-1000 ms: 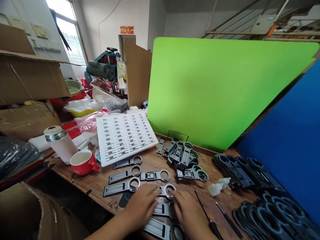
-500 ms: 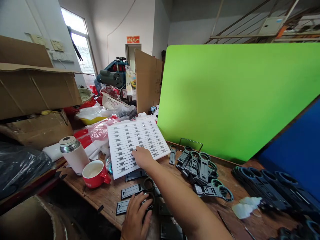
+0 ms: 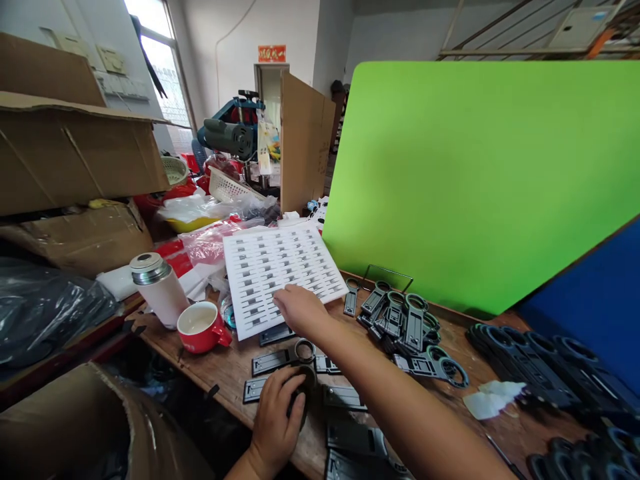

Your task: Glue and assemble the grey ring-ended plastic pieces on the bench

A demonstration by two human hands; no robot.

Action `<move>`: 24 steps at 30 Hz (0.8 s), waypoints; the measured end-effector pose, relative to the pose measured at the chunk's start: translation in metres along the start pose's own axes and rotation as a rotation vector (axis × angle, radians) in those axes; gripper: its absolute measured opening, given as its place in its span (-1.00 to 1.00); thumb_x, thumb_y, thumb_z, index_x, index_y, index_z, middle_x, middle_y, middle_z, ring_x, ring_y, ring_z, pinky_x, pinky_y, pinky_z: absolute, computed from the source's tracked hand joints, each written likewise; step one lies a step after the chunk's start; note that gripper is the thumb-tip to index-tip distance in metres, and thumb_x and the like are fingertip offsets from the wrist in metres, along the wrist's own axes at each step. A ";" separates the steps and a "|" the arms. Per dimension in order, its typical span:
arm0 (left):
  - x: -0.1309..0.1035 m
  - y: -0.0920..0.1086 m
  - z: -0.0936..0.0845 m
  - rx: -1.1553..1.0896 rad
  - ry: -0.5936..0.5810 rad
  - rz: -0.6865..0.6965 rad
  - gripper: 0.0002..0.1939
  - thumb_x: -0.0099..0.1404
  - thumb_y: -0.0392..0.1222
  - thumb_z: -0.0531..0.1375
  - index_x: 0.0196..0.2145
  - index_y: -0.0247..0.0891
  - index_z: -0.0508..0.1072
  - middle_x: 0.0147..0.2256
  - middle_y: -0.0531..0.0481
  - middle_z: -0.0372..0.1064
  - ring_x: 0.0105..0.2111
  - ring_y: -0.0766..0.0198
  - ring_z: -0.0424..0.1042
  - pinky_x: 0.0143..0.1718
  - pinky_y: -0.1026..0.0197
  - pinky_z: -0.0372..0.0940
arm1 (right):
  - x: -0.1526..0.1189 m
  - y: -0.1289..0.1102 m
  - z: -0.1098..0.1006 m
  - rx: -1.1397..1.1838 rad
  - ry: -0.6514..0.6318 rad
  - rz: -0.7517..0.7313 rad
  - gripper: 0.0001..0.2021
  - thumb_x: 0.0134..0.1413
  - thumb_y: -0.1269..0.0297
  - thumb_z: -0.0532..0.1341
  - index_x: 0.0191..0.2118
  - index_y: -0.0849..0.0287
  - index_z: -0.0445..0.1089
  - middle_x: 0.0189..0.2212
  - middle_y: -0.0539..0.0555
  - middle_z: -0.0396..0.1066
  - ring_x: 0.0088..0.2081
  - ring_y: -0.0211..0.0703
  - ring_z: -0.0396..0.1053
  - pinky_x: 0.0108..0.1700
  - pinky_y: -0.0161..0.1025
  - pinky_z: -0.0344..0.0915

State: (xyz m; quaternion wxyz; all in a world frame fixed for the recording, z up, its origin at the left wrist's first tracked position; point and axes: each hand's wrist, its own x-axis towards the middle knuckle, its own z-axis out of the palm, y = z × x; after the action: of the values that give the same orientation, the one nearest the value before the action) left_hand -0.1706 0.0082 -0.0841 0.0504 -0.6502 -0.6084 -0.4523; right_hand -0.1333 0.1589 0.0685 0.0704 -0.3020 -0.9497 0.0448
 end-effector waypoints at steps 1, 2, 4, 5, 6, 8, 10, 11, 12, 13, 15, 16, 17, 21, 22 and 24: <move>0.001 0.000 -0.002 -0.032 0.006 -0.025 -0.71 0.29 -0.23 0.01 -0.04 -0.21 0.32 -0.08 -0.14 0.35 -0.04 0.15 0.33 -0.04 0.02 0.29 | -0.020 -0.001 -0.002 0.057 -0.001 0.015 -0.72 0.28 0.22 -0.06 -0.18 0.15 0.36 -0.26 0.10 0.41 -0.22 -0.15 0.33 -0.23 -0.29 0.13; 0.001 0.001 -0.005 -0.070 0.004 -0.041 -0.71 0.31 -0.20 -0.01 -0.03 -0.23 0.31 -0.08 -0.15 0.35 -0.04 0.14 0.32 -0.05 0.02 0.29 | -0.041 -0.003 -0.003 0.105 0.001 0.045 -0.73 0.28 0.20 -0.05 -0.14 0.15 0.34 -0.26 0.09 0.43 -0.23 -0.14 0.34 -0.24 -0.29 0.13; 0.000 0.008 -0.009 -0.161 -0.036 -0.041 -0.70 0.33 -0.13 -0.04 -0.05 -0.25 0.31 -0.12 -0.17 0.36 -0.09 0.12 0.34 -0.10 0.00 0.30 | -0.088 -0.007 0.001 0.174 -0.018 0.102 -0.74 0.24 0.19 -0.01 -0.08 0.16 0.31 -0.25 0.11 0.45 -0.22 -0.11 0.36 -0.23 -0.27 0.15; -0.001 0.014 -0.010 -0.211 -0.068 -0.019 -0.71 0.33 -0.11 -0.04 -0.10 -0.25 0.33 -0.17 -0.16 0.38 -0.14 0.11 0.36 -0.14 0.01 0.31 | -0.112 -0.010 0.005 0.213 -0.034 0.116 -0.75 0.23 0.20 0.02 -0.07 0.15 0.31 -0.23 0.11 0.45 -0.21 -0.09 0.36 -0.21 -0.27 0.16; -0.003 0.021 -0.011 -0.259 -0.105 0.011 -0.73 0.32 -0.11 -0.05 -0.16 -0.26 0.35 -0.23 -0.15 0.40 -0.20 0.12 0.38 -0.19 0.03 0.32 | -0.136 -0.014 0.010 0.258 -0.049 0.130 -0.76 0.21 0.21 0.03 -0.08 0.14 0.31 -0.22 0.11 0.45 -0.20 -0.08 0.36 -0.20 -0.26 0.18; -0.008 0.039 -0.011 -0.342 -0.196 0.063 -0.78 0.32 -0.17 -0.04 -0.29 -0.24 0.37 -0.36 -0.09 0.41 -0.32 0.17 0.38 -0.29 0.09 0.31 | -0.180 -0.021 0.023 0.386 -0.048 0.177 -0.77 0.21 0.22 0.03 -0.10 0.13 0.32 -0.22 0.11 0.44 -0.19 -0.09 0.36 -0.18 -0.24 0.20; -0.015 0.058 -0.010 -0.408 -0.290 0.054 -0.79 0.32 -0.23 -0.03 -0.37 -0.23 0.38 -0.44 -0.03 0.39 -0.39 0.22 0.37 -0.35 0.16 0.29 | -0.220 -0.026 0.037 0.552 0.041 0.288 -0.77 0.21 0.23 0.01 -0.10 0.14 0.30 -0.19 0.11 0.42 -0.16 -0.10 0.35 -0.13 -0.22 0.23; -0.019 0.066 -0.010 -0.441 -0.328 0.021 -0.79 0.32 -0.25 -0.02 -0.39 -0.22 0.38 -0.46 -0.01 0.38 -0.41 0.25 0.36 -0.38 0.19 0.28 | -0.238 -0.027 0.045 0.647 0.115 0.365 -0.76 0.22 0.22 0.00 -0.09 0.14 0.29 -0.18 0.11 0.41 -0.15 -0.12 0.35 -0.11 -0.22 0.24; -0.023 0.074 -0.010 -0.474 -0.353 -0.021 -0.79 0.32 -0.25 -0.01 -0.41 -0.21 0.38 -0.48 0.01 0.36 -0.43 0.27 0.36 -0.41 0.23 0.27 | -0.254 -0.028 0.052 0.746 0.197 0.449 -0.76 0.22 0.21 0.00 -0.09 0.14 0.28 -0.19 0.11 0.41 -0.15 -0.13 0.35 -0.11 -0.23 0.26; -0.026 0.081 -0.009 -0.505 -0.373 -0.049 -0.79 0.32 -0.25 0.00 -0.41 -0.21 0.38 -0.49 0.03 0.36 -0.44 0.29 0.36 -0.42 0.25 0.27 | -0.270 -0.027 0.058 0.838 0.277 0.536 -0.76 0.22 0.18 0.00 -0.11 0.14 0.29 -0.23 0.10 0.42 -0.18 -0.14 0.37 -0.14 -0.24 0.28; -0.030 0.090 -0.005 -0.545 -0.422 -0.016 -0.82 0.32 -0.24 0.03 -0.37 -0.19 0.41 -0.47 0.04 0.39 -0.42 0.31 0.38 -0.40 0.27 0.29 | -0.295 -0.021 0.067 0.962 0.401 0.700 -0.75 0.21 0.13 0.01 -0.21 0.15 0.32 -0.35 0.07 0.44 -0.28 -0.15 0.39 -0.21 -0.25 0.32; -0.030 0.094 -0.002 -0.542 -0.454 0.040 -0.85 0.31 -0.23 0.05 -0.34 -0.19 0.42 -0.44 0.04 0.41 -0.40 0.30 0.40 -0.37 0.27 0.30 | -0.304 -0.017 0.070 0.981 0.446 0.771 -0.75 0.20 0.11 0.01 -0.26 0.15 0.33 -0.40 0.06 0.43 -0.31 -0.15 0.40 -0.25 -0.25 0.32; -0.029 0.096 0.002 -0.519 -0.487 0.104 -0.87 0.30 -0.22 0.07 -0.28 -0.18 0.42 -0.39 0.03 0.43 -0.36 0.29 0.41 -0.33 0.25 0.32 | -0.312 -0.012 0.071 0.967 0.480 0.833 -0.74 0.19 0.10 0.03 -0.29 0.15 0.34 -0.42 0.06 0.43 -0.33 -0.14 0.40 -0.26 -0.25 0.32; -0.021 0.095 0.019 -0.335 -0.598 0.274 -0.81 0.27 -0.19 0.11 -0.16 -0.16 0.41 -0.21 -0.04 0.44 -0.19 0.20 0.41 -0.14 0.12 0.33 | -0.328 0.009 0.069 0.786 0.449 0.934 -0.79 0.16 0.19 0.04 -0.28 0.15 0.36 -0.39 0.05 0.46 -0.31 -0.13 0.40 -0.23 -0.23 0.30; -0.020 0.093 0.022 -0.301 -0.629 0.301 -0.81 0.26 -0.20 0.11 -0.16 -0.16 0.41 -0.17 -0.05 0.43 -0.16 0.19 0.40 -0.12 0.10 0.33 | -0.328 0.013 0.068 0.741 0.404 0.920 -0.80 0.17 0.22 0.04 -0.28 0.14 0.37 -0.38 0.04 0.46 -0.30 -0.13 0.40 -0.22 -0.23 0.29; -0.019 0.090 0.027 -0.260 -0.685 0.348 -0.82 0.26 -0.21 0.11 -0.18 -0.15 0.41 -0.13 -0.04 0.42 -0.12 0.18 0.39 -0.10 0.07 0.32 | -0.328 0.016 0.069 0.647 0.312 0.874 -0.81 0.17 0.29 0.03 -0.27 0.14 0.38 -0.35 0.04 0.47 -0.27 -0.13 0.40 -0.20 -0.24 0.27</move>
State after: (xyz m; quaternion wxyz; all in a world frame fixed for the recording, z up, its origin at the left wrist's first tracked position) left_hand -0.0784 -0.0119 -0.0686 -0.1619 -0.8575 -0.4086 -0.2673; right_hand 0.1295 -0.0208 -0.0368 0.2739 -0.6334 -0.6525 0.3132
